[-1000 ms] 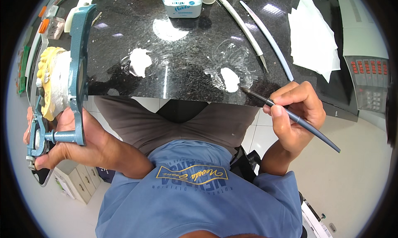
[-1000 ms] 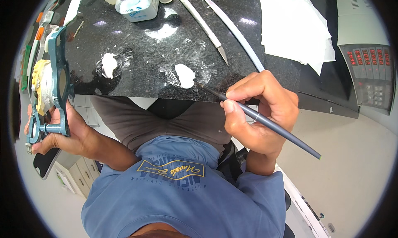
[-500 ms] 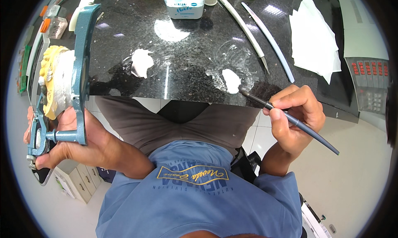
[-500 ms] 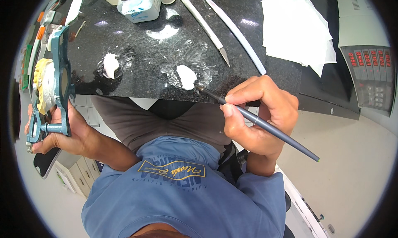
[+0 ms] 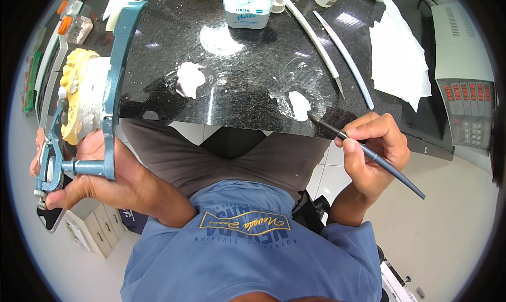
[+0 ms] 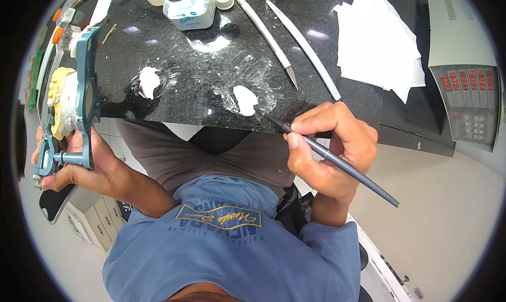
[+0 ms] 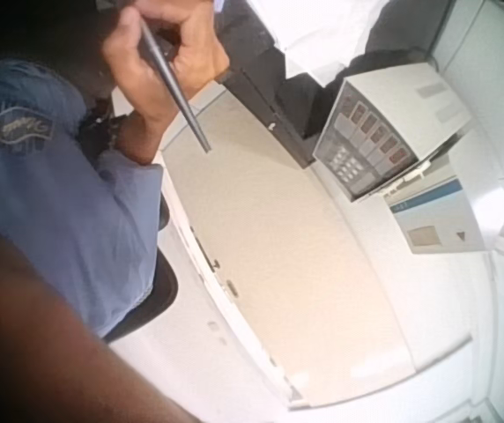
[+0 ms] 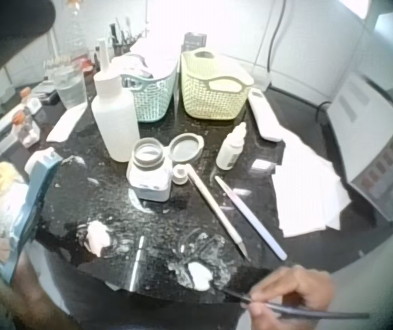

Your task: The person uses a brush to apply a white liquid to a dark dental framework mounted on a yellow dental model within a blue articulator, occasionally picking up more liquid from a glass plate.

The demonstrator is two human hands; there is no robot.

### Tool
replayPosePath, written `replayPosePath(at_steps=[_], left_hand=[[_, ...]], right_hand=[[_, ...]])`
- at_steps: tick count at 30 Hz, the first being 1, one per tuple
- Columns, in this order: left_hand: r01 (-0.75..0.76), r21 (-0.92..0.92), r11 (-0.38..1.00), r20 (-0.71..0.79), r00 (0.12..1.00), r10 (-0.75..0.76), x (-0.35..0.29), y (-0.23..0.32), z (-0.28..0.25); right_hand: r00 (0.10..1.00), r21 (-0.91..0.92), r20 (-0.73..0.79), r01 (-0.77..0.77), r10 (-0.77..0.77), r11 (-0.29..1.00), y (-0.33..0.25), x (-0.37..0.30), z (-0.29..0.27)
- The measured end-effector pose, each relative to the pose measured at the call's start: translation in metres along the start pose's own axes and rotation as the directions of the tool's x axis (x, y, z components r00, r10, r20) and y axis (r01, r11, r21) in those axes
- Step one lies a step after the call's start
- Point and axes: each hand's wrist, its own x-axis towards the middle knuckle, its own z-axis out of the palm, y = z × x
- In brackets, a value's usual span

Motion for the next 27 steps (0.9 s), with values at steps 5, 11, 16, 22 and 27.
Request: replayPosePath(at_steps=[5, 11, 16, 22, 27], left_hand=[[0.002, -0.052, 0.999, 0.087, 0.996, 0.003, 0.001, -0.001, -0.005], [-0.014, -0.004, 1.000, 0.089, 0.996, 0.014, 0.000, -0.001, -0.004], [0.001, -0.007, 1.000, 0.097, 0.995, -0.001, -0.001, -0.001, -0.003], [-0.055, 0.144, 0.988, -0.006, 0.998, 0.056, -0.002, -0.008, 0.000], [0.010, 0.251, 0.968, -0.002, 1.000, -0.010, 0.003, 0.001, 0.015]], right_hand=[[0.998, 0.024, -0.048, -0.034, 0.035, 0.999, -0.001, -0.001, 0.003], [0.999, 0.017, -0.041, -0.018, 0.018, 1.000, 0.000, -0.001, 0.003], [0.999, 0.031, -0.042, 0.006, -0.004, 0.999, 0.000, -0.002, 0.002], [0.989, 0.228, -0.090, 0.138, -0.120, 0.964, 0.004, 0.001, 0.010], [0.910, 0.239, -0.174, 0.409, -0.375, 0.881, -0.008, 0.001, 0.038]])
